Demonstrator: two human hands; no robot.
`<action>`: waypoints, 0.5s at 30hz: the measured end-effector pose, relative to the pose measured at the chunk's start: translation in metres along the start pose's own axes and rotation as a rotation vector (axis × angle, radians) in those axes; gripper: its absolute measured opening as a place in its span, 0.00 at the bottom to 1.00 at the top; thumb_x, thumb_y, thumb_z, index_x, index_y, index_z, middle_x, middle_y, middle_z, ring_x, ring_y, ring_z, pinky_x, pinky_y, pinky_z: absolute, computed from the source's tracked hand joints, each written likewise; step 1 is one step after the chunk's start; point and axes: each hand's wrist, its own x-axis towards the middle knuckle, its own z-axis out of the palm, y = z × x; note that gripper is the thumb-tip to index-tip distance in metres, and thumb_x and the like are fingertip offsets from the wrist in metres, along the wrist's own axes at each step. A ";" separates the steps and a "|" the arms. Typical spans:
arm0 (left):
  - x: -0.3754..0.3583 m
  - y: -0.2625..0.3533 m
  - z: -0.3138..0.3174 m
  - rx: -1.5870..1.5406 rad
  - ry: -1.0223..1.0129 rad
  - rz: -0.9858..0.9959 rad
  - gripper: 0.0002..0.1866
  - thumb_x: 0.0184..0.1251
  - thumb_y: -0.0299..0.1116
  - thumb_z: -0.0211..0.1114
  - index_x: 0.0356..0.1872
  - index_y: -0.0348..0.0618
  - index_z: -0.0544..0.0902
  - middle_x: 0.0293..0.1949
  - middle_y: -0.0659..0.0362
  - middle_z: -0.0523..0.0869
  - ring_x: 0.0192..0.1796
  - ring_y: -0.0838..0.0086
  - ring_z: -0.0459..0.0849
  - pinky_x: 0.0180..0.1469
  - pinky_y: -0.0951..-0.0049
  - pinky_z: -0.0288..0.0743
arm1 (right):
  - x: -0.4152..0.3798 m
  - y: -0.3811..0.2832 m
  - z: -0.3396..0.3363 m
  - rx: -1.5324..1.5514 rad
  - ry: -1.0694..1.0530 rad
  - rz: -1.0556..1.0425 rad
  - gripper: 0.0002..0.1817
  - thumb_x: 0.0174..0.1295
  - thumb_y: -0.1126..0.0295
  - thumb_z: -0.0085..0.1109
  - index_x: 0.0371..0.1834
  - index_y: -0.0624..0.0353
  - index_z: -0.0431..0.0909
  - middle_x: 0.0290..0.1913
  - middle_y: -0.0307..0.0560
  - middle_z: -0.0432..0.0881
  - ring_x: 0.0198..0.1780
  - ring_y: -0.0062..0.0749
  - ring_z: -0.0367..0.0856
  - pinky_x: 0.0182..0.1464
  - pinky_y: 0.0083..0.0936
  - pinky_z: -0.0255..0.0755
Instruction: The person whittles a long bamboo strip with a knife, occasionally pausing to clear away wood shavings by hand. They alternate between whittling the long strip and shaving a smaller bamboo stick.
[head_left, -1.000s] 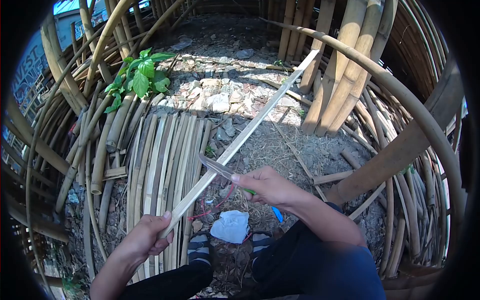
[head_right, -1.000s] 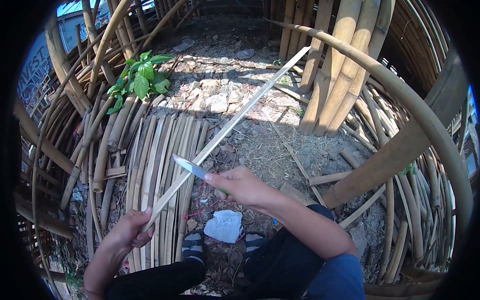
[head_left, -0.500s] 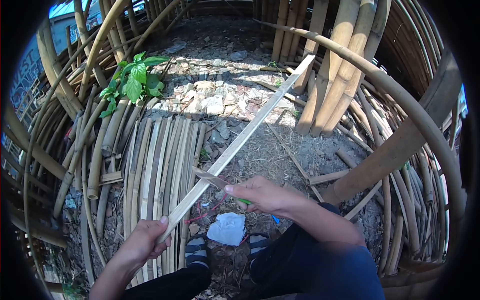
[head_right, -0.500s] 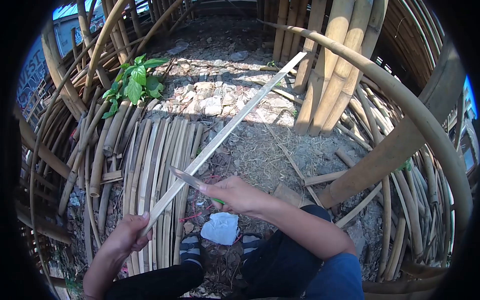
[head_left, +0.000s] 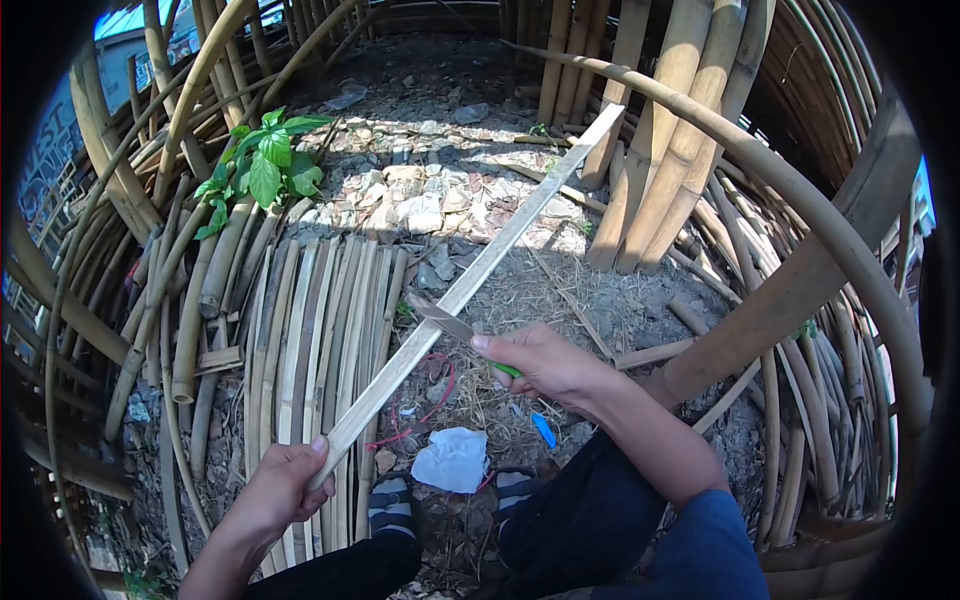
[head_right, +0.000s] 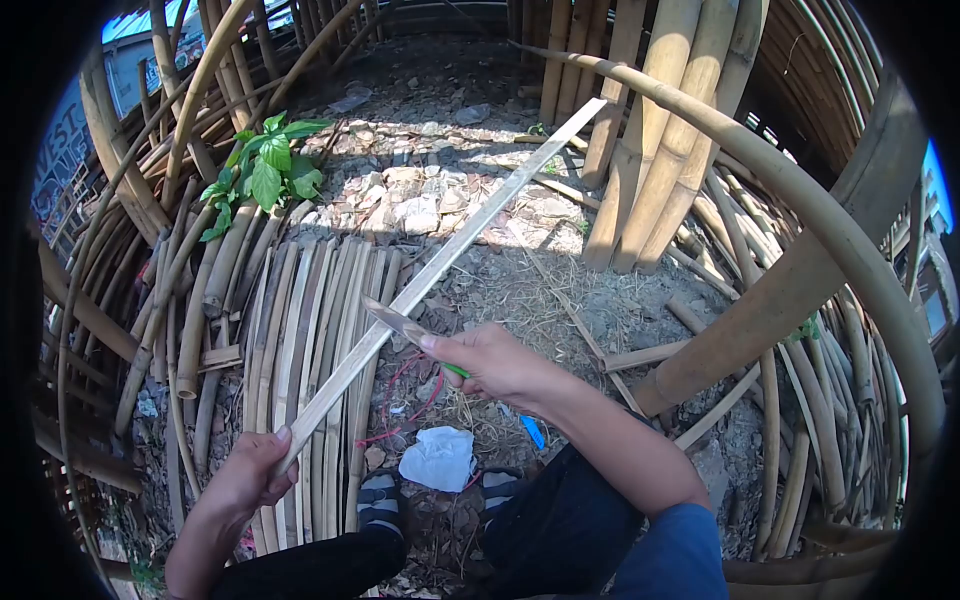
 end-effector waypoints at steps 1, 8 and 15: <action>-0.001 0.000 0.000 -0.001 -0.006 0.002 0.29 0.83 0.50 0.49 0.25 0.38 0.79 0.11 0.64 0.68 0.11 0.82 0.57 0.15 0.76 0.48 | -0.001 0.003 0.004 0.017 -0.083 -0.020 0.31 0.72 0.41 0.56 0.16 0.52 0.70 0.14 0.30 0.61 0.16 0.14 0.56 0.20 0.19 0.48; -0.003 -0.001 -0.001 0.012 0.001 0.011 0.29 0.82 0.52 0.49 0.24 0.39 0.78 0.11 0.64 0.68 0.12 0.81 0.57 0.16 0.76 0.48 | 0.013 -0.003 -0.039 0.018 0.144 -0.044 0.30 0.70 0.43 0.59 0.17 0.54 0.73 0.14 0.31 0.65 0.17 0.16 0.57 0.21 0.20 0.50; -0.002 -0.001 0.000 0.002 0.005 0.034 0.30 0.82 0.52 0.50 0.23 0.38 0.78 0.11 0.63 0.68 0.12 0.81 0.57 0.16 0.76 0.48 | 0.015 -0.010 -0.055 -0.014 0.228 -0.070 0.30 0.67 0.44 0.64 0.18 0.58 0.77 0.14 0.34 0.69 0.17 0.17 0.62 0.20 0.20 0.52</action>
